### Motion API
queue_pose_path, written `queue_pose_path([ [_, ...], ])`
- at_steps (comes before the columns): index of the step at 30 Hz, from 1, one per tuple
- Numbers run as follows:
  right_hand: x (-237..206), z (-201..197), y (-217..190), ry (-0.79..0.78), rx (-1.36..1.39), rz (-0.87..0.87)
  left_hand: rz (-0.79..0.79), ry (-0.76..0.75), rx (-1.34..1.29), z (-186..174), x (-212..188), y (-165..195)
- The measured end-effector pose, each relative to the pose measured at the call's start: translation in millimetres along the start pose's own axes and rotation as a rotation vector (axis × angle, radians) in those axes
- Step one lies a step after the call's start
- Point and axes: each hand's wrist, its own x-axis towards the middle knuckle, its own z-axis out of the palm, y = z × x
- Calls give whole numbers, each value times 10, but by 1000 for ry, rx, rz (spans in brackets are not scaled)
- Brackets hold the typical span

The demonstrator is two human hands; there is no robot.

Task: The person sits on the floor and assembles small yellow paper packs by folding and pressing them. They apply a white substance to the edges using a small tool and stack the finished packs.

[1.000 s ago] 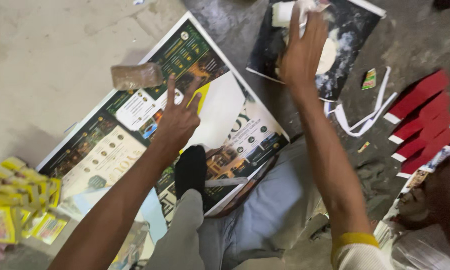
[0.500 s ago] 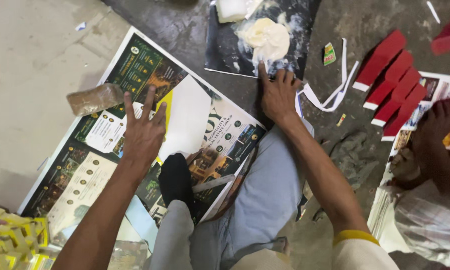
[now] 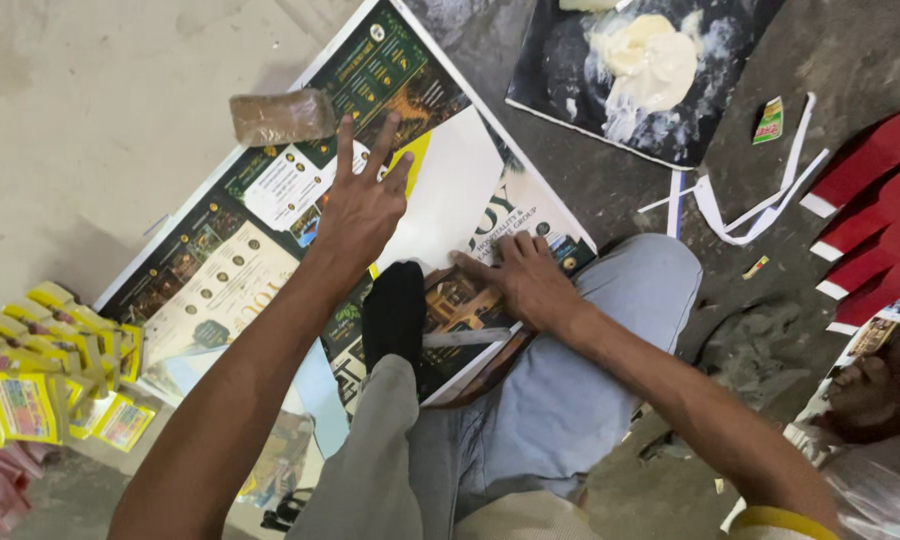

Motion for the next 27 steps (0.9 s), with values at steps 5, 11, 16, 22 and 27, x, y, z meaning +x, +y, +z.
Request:
queue_pose_path([
  [5,87,6,-41,-96,-402,106,6,30,47,-10,8,5],
  [11,6,158,-326,-246,-654,-16,1,27,43,58,-5,11],
  [16,-13,263,-185,-259,-856,-52,-10,90,24,71,-35,10],
  [22,219,151,337,-186,-991,64,3,-28,-26,49,-4,33],
  [27,363,-46,539,-125,-831,229,10,45,-16,31,8,56],
])
